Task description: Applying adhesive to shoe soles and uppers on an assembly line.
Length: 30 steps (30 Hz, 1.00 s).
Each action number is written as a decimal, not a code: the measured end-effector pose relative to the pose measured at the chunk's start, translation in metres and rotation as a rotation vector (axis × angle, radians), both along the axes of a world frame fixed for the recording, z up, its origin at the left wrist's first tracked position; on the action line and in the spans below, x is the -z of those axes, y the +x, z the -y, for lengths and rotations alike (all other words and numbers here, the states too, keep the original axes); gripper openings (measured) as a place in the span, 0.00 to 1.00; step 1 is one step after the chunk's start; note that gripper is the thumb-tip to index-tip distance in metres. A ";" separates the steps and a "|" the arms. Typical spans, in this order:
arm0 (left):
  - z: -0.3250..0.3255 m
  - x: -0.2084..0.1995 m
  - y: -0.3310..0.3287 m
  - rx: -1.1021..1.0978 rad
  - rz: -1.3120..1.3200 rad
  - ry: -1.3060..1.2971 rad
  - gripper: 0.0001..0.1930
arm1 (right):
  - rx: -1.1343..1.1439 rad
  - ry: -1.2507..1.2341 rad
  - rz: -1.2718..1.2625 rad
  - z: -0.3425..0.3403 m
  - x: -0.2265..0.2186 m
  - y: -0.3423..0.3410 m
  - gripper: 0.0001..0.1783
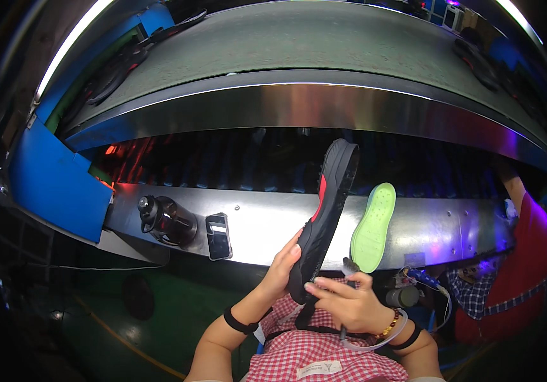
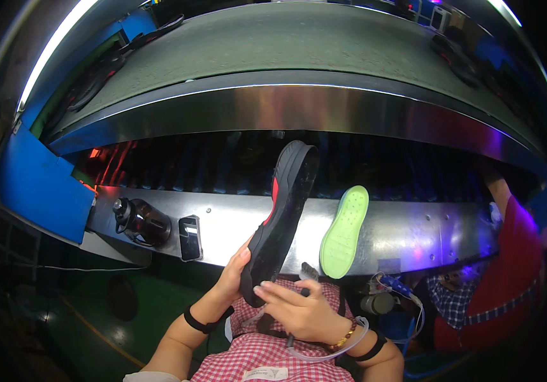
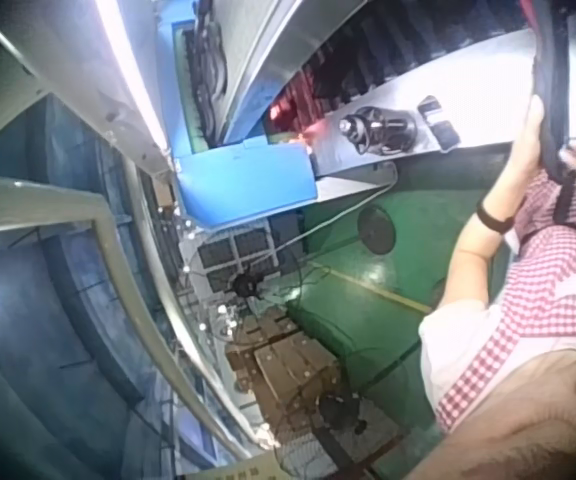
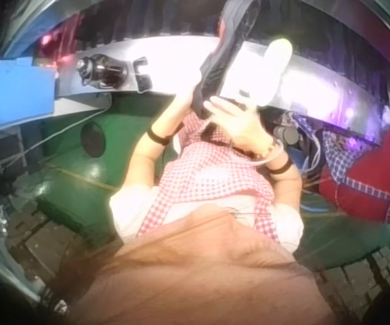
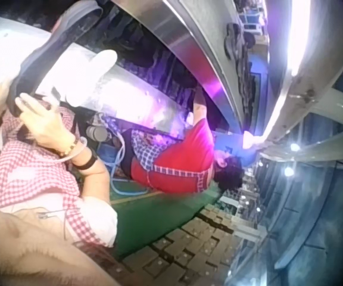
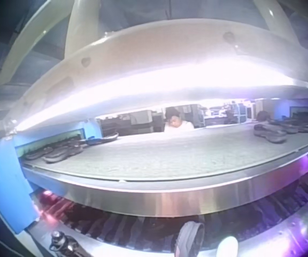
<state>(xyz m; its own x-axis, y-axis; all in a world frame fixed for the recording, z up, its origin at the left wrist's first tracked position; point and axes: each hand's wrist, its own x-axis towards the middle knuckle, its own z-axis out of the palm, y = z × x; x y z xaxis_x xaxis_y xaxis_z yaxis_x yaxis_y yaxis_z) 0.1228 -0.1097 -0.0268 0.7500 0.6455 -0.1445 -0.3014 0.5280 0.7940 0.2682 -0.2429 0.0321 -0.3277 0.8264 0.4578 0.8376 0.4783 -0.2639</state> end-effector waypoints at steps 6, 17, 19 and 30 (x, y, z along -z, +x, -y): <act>-0.007 -0.007 -0.007 0.036 0.051 -0.054 0.31 | 0.306 0.177 -0.320 0.002 0.000 0.045 0.13; -0.021 -0.097 -0.011 0.453 0.160 0.090 0.38 | 0.847 0.497 -1.313 0.022 0.046 0.090 0.16; -0.036 -0.116 0.003 0.349 0.147 -0.018 0.33 | 0.922 0.420 -1.233 0.025 0.051 0.088 0.16; -0.243 -0.230 0.076 -0.492 0.950 -0.344 0.43 | 0.929 0.422 -1.090 0.028 0.070 0.086 0.16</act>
